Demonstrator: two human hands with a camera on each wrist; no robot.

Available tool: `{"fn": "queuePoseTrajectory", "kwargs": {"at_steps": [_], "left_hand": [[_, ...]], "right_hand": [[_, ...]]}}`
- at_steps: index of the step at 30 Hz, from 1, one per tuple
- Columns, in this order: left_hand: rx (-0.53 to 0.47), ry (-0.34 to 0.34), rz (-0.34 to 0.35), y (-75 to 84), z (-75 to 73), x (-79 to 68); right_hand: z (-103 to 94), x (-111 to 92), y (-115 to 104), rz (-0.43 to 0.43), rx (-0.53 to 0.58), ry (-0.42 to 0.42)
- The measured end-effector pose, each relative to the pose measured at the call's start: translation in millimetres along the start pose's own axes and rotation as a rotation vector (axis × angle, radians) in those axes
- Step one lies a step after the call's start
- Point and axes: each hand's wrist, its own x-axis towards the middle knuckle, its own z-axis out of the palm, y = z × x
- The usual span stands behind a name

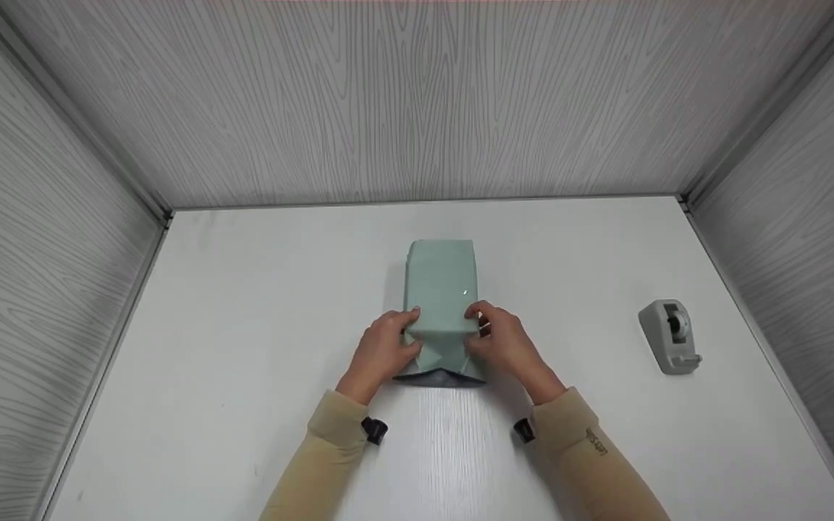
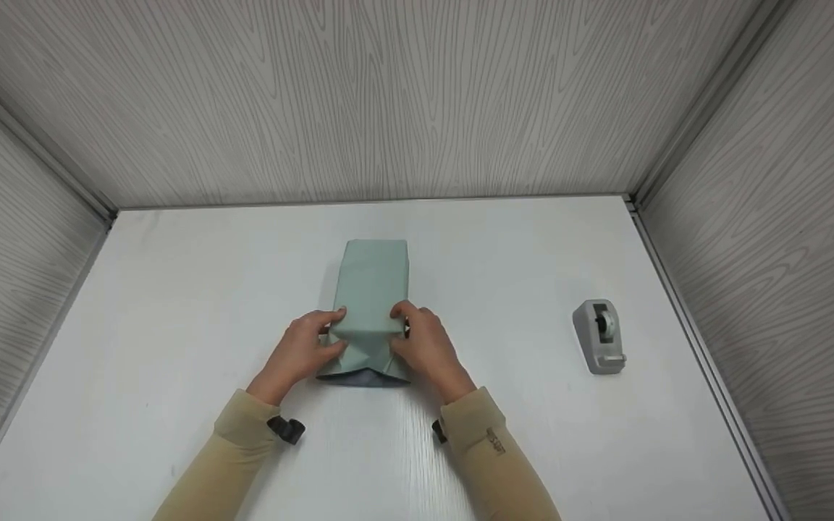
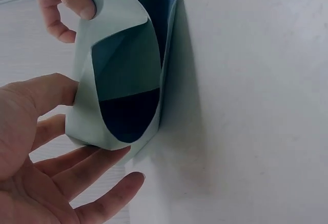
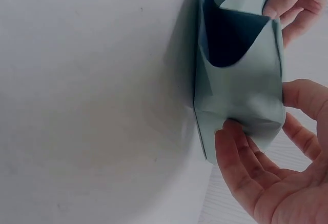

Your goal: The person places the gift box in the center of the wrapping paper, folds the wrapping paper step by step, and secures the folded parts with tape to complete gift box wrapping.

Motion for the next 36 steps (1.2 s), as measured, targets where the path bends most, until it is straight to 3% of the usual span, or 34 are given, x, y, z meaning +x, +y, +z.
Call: {"fn": "queuePoseTrajectory", "kwargs": {"at_steps": [16, 25, 36], "left_hand": [[0.125, 0.089, 0.067, 1.5, 11.8, -2.3], [0.211, 0.207, 0.140, -2.8, 24.7, -0.7], [0.215, 0.192, 0.150, -4.2, 25.8, 0.8]], "right_hand": [[4.7, 2.3, -3.5, -0.020, -0.119, 0.008], [8.5, 0.0, -1.5, -0.029, -0.145, -0.005], [13.3, 2.1, -1.5, -0.053, -0.248, 0.033]]}}
